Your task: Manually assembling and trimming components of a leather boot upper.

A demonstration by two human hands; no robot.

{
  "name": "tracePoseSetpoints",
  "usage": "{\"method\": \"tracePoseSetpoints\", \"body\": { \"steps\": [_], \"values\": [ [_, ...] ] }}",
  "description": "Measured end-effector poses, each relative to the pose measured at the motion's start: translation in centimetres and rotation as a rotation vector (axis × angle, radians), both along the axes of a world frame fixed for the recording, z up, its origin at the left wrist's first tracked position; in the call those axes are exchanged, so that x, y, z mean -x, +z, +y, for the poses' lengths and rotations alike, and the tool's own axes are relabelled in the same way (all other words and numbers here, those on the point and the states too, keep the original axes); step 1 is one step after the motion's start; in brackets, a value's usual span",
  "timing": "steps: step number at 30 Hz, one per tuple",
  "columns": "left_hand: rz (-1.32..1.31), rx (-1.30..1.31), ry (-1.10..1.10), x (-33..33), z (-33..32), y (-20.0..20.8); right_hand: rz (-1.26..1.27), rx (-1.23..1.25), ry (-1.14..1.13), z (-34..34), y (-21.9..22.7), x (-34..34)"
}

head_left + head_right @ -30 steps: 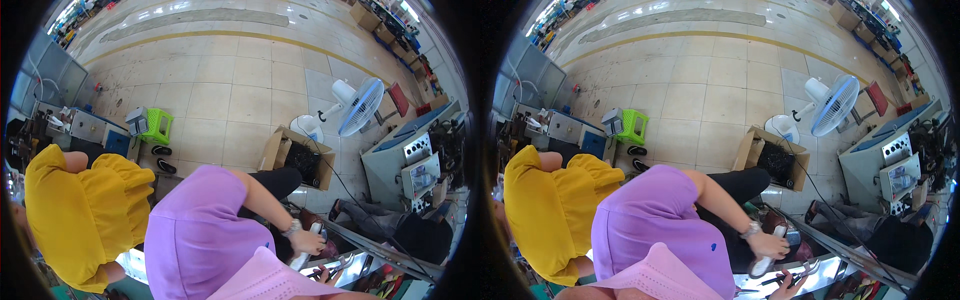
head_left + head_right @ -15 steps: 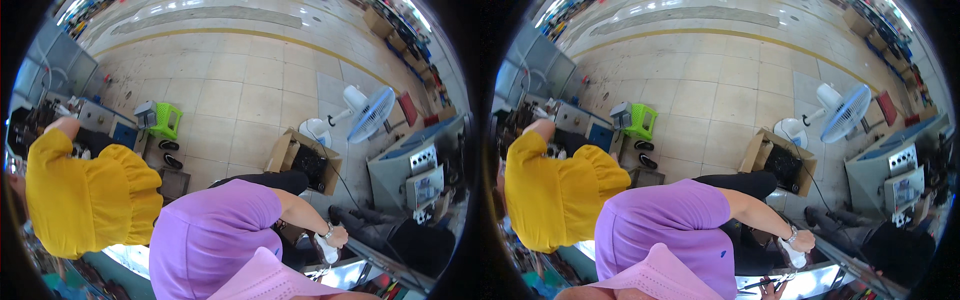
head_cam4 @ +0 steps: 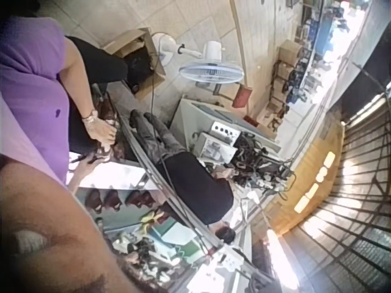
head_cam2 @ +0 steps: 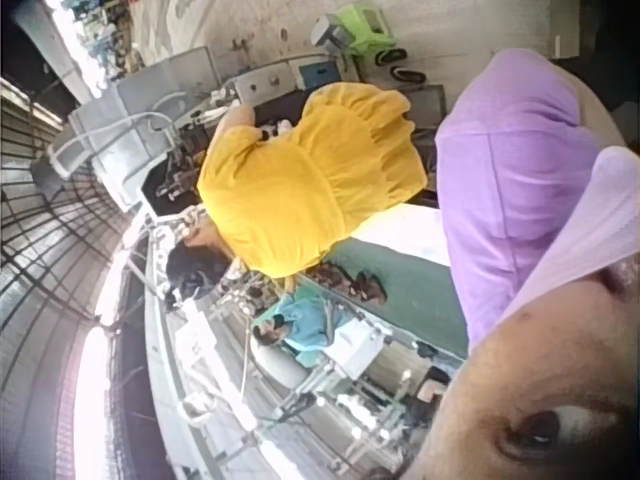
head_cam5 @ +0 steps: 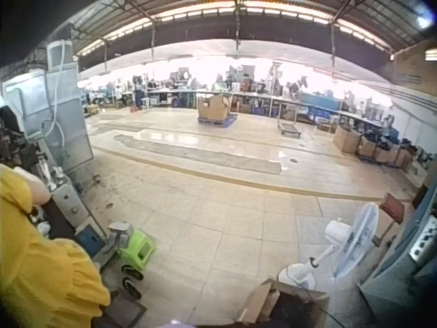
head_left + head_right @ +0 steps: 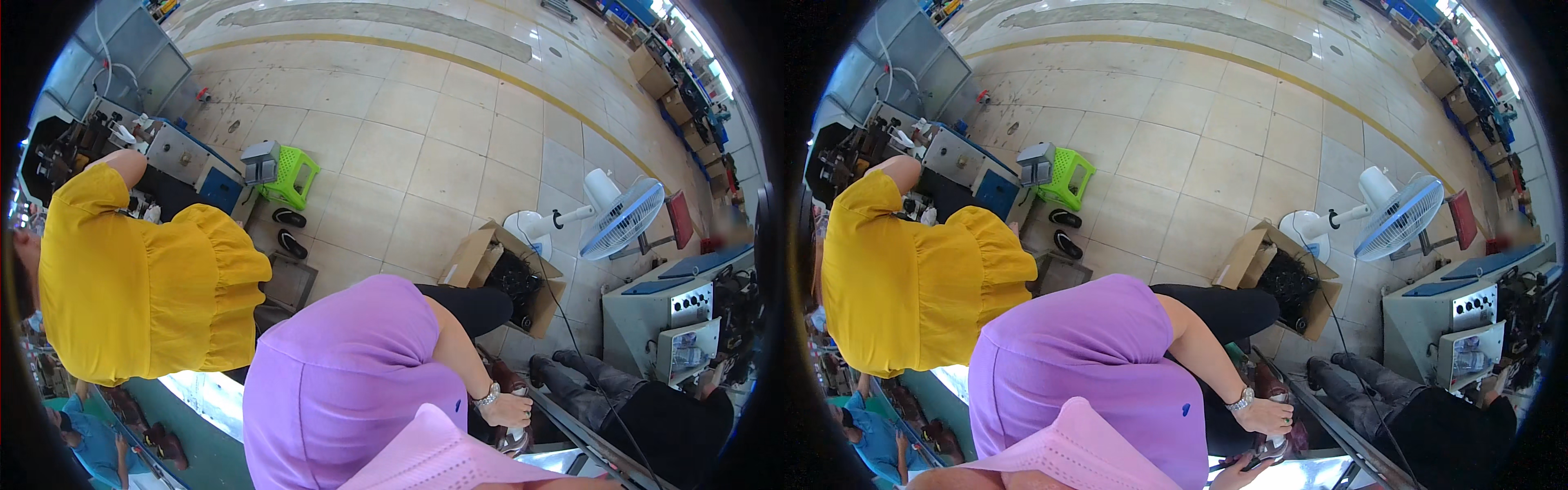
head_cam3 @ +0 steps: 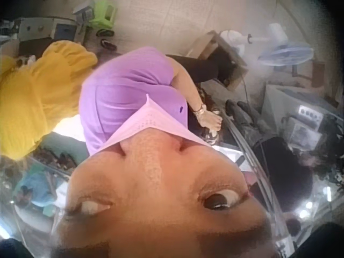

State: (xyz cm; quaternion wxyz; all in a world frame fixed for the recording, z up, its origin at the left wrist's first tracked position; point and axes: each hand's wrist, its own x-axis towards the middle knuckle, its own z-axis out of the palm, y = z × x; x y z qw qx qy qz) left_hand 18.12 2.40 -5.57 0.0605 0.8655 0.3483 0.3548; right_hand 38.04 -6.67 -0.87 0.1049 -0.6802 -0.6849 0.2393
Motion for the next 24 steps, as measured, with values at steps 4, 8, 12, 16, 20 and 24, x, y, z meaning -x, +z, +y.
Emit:
{"method": "tracePoseSetpoints", "body": {
  "steps": [4,8,12,16,20,24],
  "values": [
    [-0.091,-0.076,-0.068,1.0,-1.6,1.4,0.136,-0.141,-0.048,-2.4,2.6,5.3],
    [-0.017,0.029,-0.166,5.6,-1.7,3.4,-0.027,0.160,-0.017,0.6,5.7,5.0],
    [-0.052,-0.038,-0.154,7.3,-0.9,3.2,-0.032,0.059,-0.050,4.1,13.7,9.2],
    [0.292,-0.144,-0.085,6.0,-2.3,3.2,-0.088,0.042,-0.245,2.7,9.2,10.1],
    [0.259,-0.117,-0.067,6.3,-2.8,2.5,-0.045,0.170,-0.120,2.5,11.9,9.6],
    [0.281,-0.135,-0.089,6.3,-3.7,3.4,0.116,0.015,-0.346,1.6,8.3,9.9]
  ]
}}
